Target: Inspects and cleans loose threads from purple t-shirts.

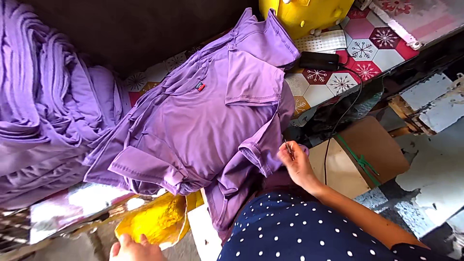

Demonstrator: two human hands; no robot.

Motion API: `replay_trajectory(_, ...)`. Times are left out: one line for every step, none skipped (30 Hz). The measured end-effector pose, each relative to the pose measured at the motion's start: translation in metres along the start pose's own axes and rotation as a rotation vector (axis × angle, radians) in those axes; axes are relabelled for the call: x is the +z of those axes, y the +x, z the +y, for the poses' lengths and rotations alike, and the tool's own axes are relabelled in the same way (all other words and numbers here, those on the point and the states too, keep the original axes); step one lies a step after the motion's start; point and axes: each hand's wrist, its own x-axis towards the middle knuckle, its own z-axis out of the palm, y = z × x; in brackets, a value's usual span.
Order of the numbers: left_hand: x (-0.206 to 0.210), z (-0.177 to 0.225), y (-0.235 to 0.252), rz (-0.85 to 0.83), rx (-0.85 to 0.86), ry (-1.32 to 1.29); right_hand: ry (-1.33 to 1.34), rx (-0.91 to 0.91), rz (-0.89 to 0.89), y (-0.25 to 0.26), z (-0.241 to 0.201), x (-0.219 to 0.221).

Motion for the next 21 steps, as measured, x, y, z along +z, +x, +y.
replay_trajectory(0.005, 0.003, -0.01, -0.024, 0.006, -0.029, -0.202, -0.122, 0.055, -0.001, 0.001, 0.008)
replay_trajectory(0.018, 0.009, -0.032, -0.105, 0.04, -0.03, -0.355, -0.211, 0.113, 0.0, 0.002, 0.018)
replay_trajectory(0.035, 0.017, -0.061, -0.239, 0.079, -0.025, -0.471, -0.274, 0.148, 0.002, 0.003, 0.027)
replay_trajectory(0.053, 0.023, -0.09, -0.43, 0.103, -0.021, -0.55, -0.322, 0.169, 0.005, 0.006, 0.035)
replay_trajectory(0.072, 0.027, -0.116, -0.658, 0.088, -0.01, -0.608, -0.366, 0.19, 0.01, 0.011, 0.041)
replay_trajectory(0.092, 0.03, -0.138, -0.857, 0.041, 0.025, -0.637, -0.398, 0.198, 0.014, 0.016, 0.044)
replay_trajectory(0.113, 0.031, -0.157, -1.008, -0.023, 0.064, -0.641, -0.417, 0.189, 0.017, 0.02, 0.044)
replay_trajectory(0.134, 0.029, -0.171, -1.126, -0.081, 0.101, -0.626, -0.423, 0.169, 0.018, 0.022, 0.04)
replay_trajectory(0.153, 0.025, -0.18, -1.204, -0.135, 0.131, -0.602, -0.422, 0.149, 0.016, 0.024, 0.035)
replay_trajectory(0.169, 0.022, -0.187, -1.225, -0.196, 0.139, -0.578, -0.414, 0.135, 0.014, 0.025, 0.028)
replay_trajectory(0.181, 0.02, -0.192, -1.203, -0.255, 0.119, -0.554, -0.403, 0.13, 0.01, 0.025, 0.019)
replay_trajectory(0.19, 0.021, -0.194, -1.174, -0.305, 0.076, -0.528, -0.384, 0.138, 0.006, 0.025, 0.01)
replay_trajectory(0.193, 0.023, -0.192, -1.155, -0.318, 0.041, -0.499, -0.354, 0.154, 0.003, 0.026, 0.001)
replay_trajectory(0.19, 0.025, -0.184, -1.172, -0.257, 0.048, -0.463, -0.31, 0.167, -0.001, 0.027, -0.008)
replay_trajectory(0.179, 0.028, -0.168, -1.23, -0.125, 0.109, -0.428, -0.264, 0.18, -0.005, 0.03, -0.017)
replay_trajectory(0.161, 0.033, -0.147, -1.282, 0.04, 0.211, -0.4, -0.227, 0.192, -0.007, 0.033, -0.025)
replay_trajectory(0.139, 0.04, -0.121, -1.291, 0.191, 0.329, -0.376, -0.195, 0.199, -0.009, 0.034, -0.031)
replay_trajectory(0.111, 0.05, -0.093, -1.243, 0.306, 0.463, -0.356, -0.171, 0.199, -0.011, 0.035, -0.036)
replay_trajectory(0.079, 0.06, -0.061, -1.159, 0.368, 0.612, -0.344, -0.157, 0.201, -0.011, 0.035, -0.04)
replay_trajectory(0.045, 0.067, -0.024, -1.055, 0.365, 0.76, -0.335, -0.154, 0.205, -0.01, 0.034, -0.041)
replay_trajectory(0.011, 0.065, 0.02, -0.935, 0.319, 0.886, -0.331, -0.164, 0.209, -0.008, 0.034, -0.042)
